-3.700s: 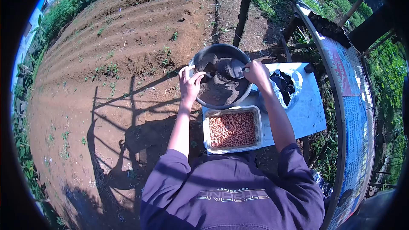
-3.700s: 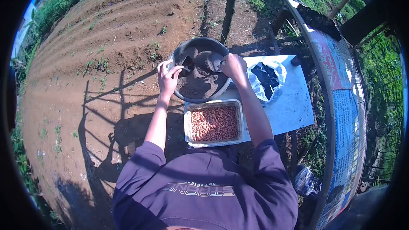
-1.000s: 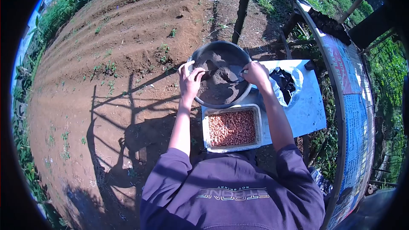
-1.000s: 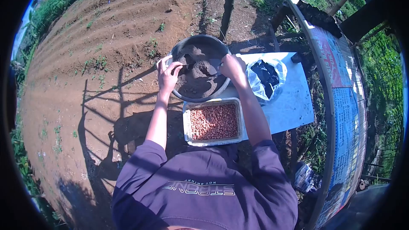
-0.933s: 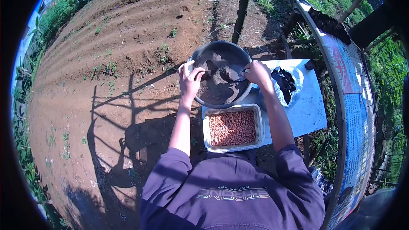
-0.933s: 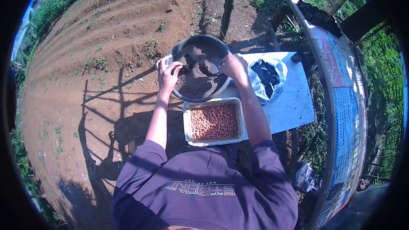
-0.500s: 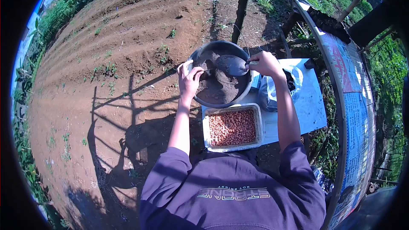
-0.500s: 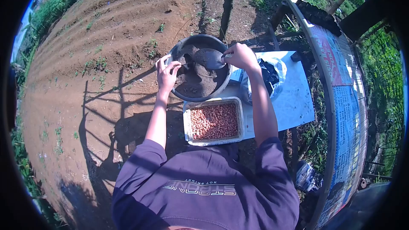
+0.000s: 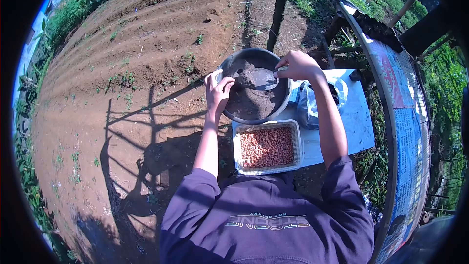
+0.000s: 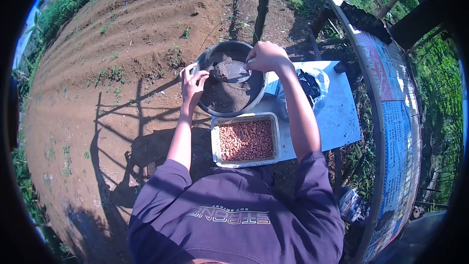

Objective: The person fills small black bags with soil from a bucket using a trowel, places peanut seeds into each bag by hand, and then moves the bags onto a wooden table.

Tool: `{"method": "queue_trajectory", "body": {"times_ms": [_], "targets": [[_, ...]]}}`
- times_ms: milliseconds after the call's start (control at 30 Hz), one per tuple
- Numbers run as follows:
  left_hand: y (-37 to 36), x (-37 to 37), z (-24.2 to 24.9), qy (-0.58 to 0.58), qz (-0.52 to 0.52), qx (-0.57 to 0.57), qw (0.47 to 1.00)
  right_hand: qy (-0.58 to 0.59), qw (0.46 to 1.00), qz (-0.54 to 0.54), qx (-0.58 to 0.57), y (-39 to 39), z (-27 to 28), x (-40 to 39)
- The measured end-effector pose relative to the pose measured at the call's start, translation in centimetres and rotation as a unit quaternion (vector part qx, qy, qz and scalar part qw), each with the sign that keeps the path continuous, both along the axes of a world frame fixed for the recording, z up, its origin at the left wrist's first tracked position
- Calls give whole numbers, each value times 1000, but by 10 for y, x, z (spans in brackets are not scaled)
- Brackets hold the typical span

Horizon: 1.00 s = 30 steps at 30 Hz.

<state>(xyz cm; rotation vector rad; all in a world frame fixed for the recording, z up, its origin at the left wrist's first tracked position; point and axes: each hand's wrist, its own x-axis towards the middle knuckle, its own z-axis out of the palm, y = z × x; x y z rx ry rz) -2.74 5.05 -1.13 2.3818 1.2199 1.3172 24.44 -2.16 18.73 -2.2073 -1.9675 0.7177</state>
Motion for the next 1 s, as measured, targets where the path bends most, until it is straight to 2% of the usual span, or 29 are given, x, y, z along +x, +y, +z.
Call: {"method": "queue_trajectory", "body": {"times_ms": [233, 333, 567, 767, 867, 1000], "targets": [[-1, 0, 2, 1, 3, -4, 1000, -47, 998, 1, -40, 8, 27, -19], [-2, -1, 4, 6, 6, 13, 1000, -69, 996, 40, -26, 16, 30, -23], [-4, 0, 4, -6, 4, 8, 1000, -115, 991, 55, -45, 27, 37, -39], [-4, -1, 2, -12, 6, -1, 1000, -102, 994, 18, -38, 21, 35, -33], [-5, -1, 3, -10, 5, -2, 1000, -89, 994, -38, -40, 11, 42, -28], [-10, 2, 15, -1, 11, -10, 1000, -111, 990, -77, 26, 11, 5, -8]]}}
